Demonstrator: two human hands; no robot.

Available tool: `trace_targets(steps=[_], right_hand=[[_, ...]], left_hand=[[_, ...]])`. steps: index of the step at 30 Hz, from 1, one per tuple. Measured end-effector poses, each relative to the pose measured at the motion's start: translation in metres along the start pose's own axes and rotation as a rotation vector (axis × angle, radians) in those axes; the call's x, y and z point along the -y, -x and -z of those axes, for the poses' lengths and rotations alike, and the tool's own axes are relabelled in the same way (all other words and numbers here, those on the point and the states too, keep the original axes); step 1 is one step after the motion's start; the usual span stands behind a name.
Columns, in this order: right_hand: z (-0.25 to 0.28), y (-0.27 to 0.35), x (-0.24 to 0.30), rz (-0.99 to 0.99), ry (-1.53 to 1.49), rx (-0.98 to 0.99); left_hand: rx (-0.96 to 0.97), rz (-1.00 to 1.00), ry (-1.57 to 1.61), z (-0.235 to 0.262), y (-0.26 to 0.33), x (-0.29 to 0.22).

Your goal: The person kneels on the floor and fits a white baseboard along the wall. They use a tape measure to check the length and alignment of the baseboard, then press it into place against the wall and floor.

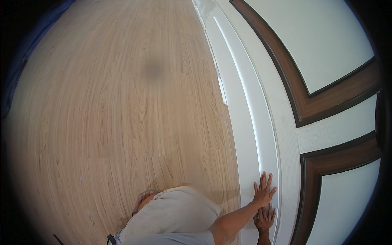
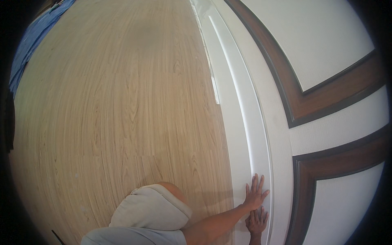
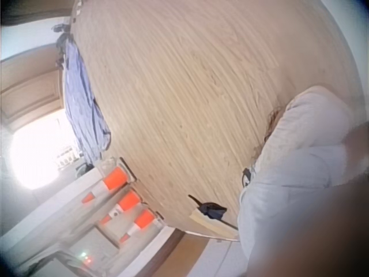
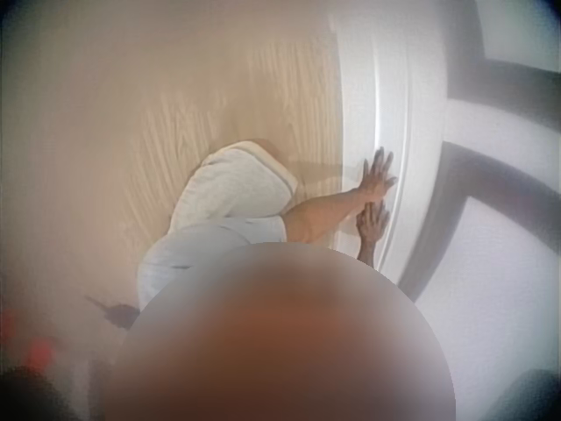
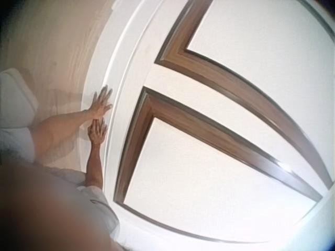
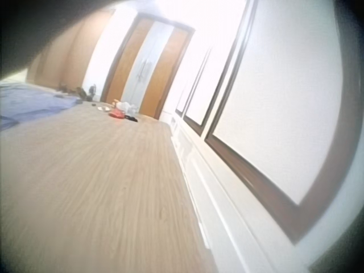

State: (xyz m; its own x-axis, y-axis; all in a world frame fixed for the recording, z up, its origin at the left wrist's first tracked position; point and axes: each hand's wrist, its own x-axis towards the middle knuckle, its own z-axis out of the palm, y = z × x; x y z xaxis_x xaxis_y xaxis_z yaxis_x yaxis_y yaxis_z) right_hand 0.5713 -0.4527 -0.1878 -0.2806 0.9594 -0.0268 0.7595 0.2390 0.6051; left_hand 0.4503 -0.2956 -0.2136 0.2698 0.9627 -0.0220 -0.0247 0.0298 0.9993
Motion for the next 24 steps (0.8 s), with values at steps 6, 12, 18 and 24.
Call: trace_targets(steps=[6, 12, 18, 24], right_hand=[[-0.004, 0.004, -0.001, -0.018, -0.003, 0.022], [-0.002, 0.002, -0.001, 0.022, -0.02, -0.071], [0.04, -0.012, 0.003, -0.093, -0.184, 0.269], [0.114, -0.045, 0.0, -0.322, -0.277, -0.237]], left_hand=[[-0.004, 0.004, -0.004, -0.002, 0.001, 0.001], [-0.034, 0.004, -0.041, -0.002, -0.001, 0.0], [-0.013, 0.051, -0.029, 0.004, -0.003, -0.003], [-0.139, -0.05, 0.148, 0.02, -0.004, -0.011]])
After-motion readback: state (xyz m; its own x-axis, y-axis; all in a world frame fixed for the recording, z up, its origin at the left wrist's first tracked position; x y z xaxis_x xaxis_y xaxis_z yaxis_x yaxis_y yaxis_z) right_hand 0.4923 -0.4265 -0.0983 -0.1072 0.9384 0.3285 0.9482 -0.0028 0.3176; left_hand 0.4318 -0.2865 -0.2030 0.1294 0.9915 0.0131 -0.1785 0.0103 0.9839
